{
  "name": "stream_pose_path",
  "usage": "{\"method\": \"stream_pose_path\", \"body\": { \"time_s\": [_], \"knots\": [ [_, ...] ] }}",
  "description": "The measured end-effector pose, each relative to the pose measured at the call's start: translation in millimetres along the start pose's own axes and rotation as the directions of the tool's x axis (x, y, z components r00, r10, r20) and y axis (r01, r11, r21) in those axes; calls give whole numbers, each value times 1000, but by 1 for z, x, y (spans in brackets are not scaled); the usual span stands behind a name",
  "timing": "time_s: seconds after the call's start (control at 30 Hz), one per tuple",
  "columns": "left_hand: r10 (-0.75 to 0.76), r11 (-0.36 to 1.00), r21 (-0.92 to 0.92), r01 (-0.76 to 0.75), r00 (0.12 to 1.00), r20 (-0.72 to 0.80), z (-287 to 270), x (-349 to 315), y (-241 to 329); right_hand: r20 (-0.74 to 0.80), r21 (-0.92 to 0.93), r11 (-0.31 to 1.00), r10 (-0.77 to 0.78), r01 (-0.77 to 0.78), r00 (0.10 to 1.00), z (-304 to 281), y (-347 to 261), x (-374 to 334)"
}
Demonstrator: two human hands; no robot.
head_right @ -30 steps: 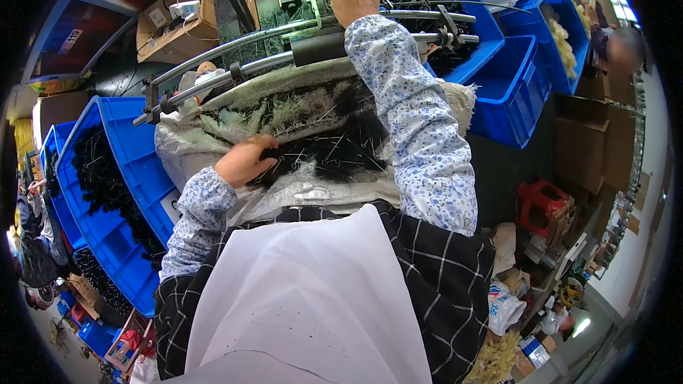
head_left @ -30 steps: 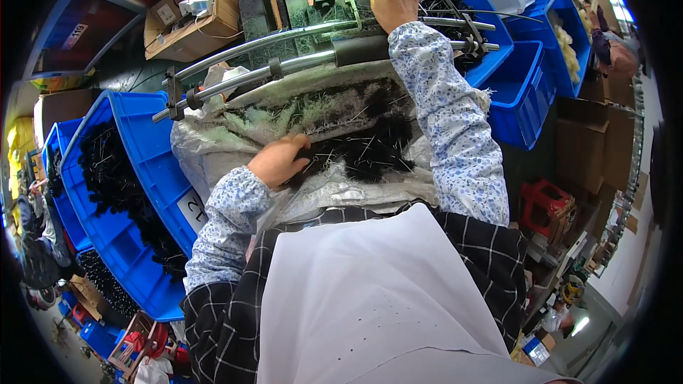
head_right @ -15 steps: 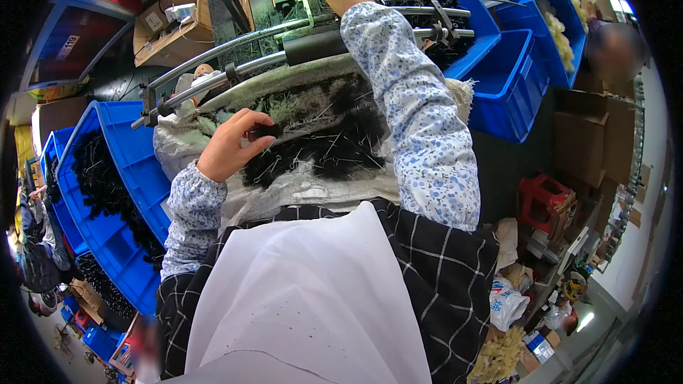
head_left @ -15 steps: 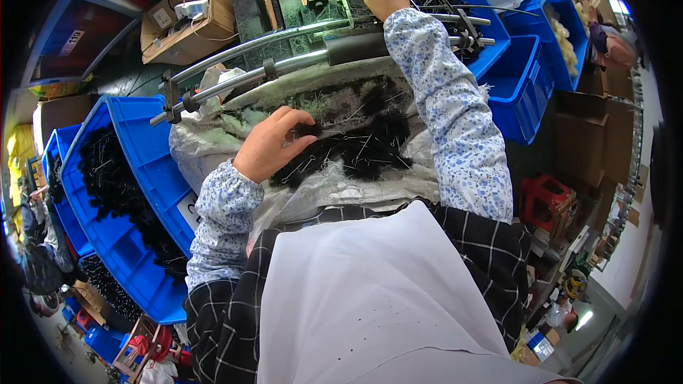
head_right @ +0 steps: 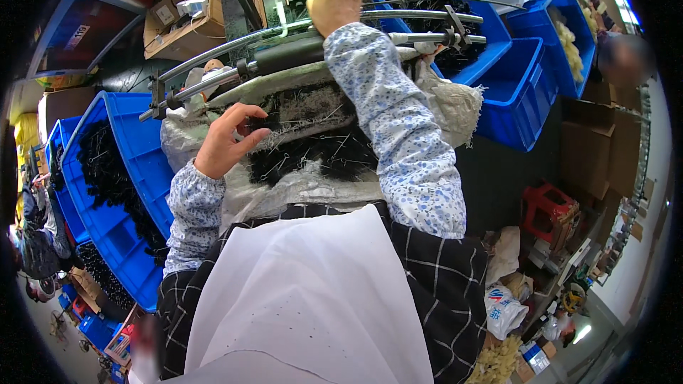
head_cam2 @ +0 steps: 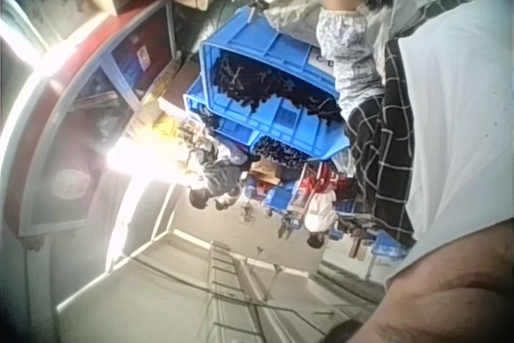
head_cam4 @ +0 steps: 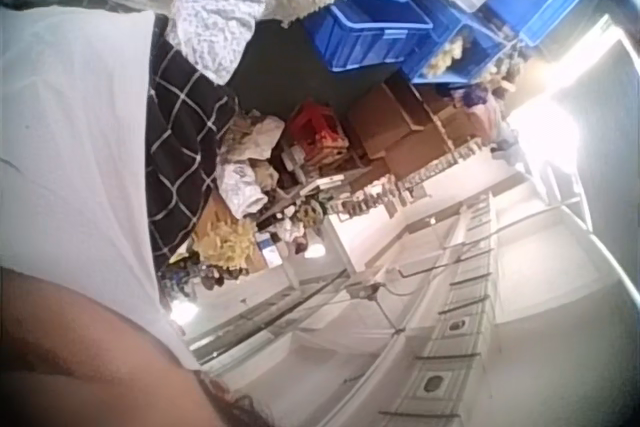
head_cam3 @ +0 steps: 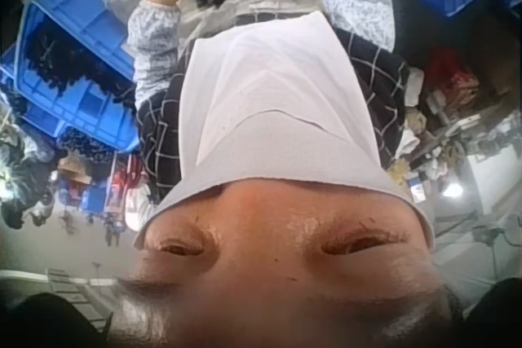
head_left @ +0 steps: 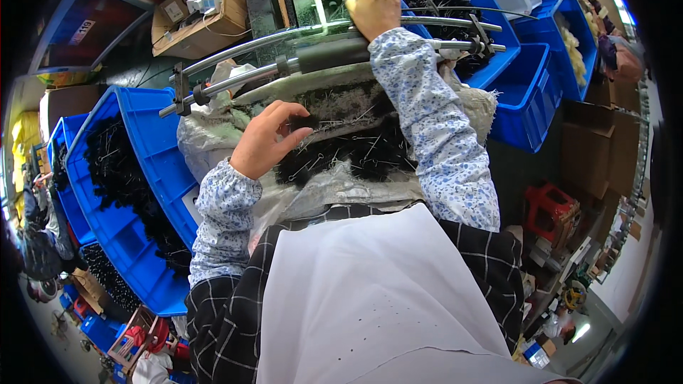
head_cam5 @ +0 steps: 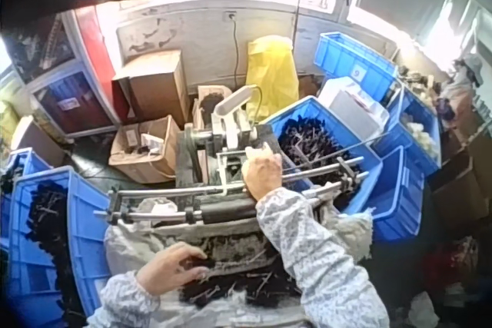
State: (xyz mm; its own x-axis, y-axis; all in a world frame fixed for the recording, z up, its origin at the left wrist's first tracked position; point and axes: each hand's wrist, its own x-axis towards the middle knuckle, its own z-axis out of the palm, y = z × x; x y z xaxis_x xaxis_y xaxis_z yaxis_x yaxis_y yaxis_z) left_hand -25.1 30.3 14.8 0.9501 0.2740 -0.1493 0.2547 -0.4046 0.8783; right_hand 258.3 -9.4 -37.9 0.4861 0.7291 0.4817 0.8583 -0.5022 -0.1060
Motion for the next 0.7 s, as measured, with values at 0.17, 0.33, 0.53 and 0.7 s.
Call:
{"method": "stream_pose_path", "body": {
  "time_s": [0.17, 0.33, 0.53, 0.7],
  "knots": [
    [65, 998, 23, -64, 998, -4, 0, 4, 3, 52, 10, 1000, 26, -27, 998, -4, -15, 1],
    [132, 991, 15, -131, 983, -127, -6, 3, -2, 96, -37, 999, 35, -32, 995, -7, 30, -2],
    [44, 994, -98, -56, 991, -126, -6, 5, -8, 86, 56, 998, 25, -30, 996, -21, 81, 15],
    [94, 991, -89, -102, 992, -90, -1, 14, -6, 361, 111, 989, -128, 93, 924, -16, 115, 33]
  ]
}}
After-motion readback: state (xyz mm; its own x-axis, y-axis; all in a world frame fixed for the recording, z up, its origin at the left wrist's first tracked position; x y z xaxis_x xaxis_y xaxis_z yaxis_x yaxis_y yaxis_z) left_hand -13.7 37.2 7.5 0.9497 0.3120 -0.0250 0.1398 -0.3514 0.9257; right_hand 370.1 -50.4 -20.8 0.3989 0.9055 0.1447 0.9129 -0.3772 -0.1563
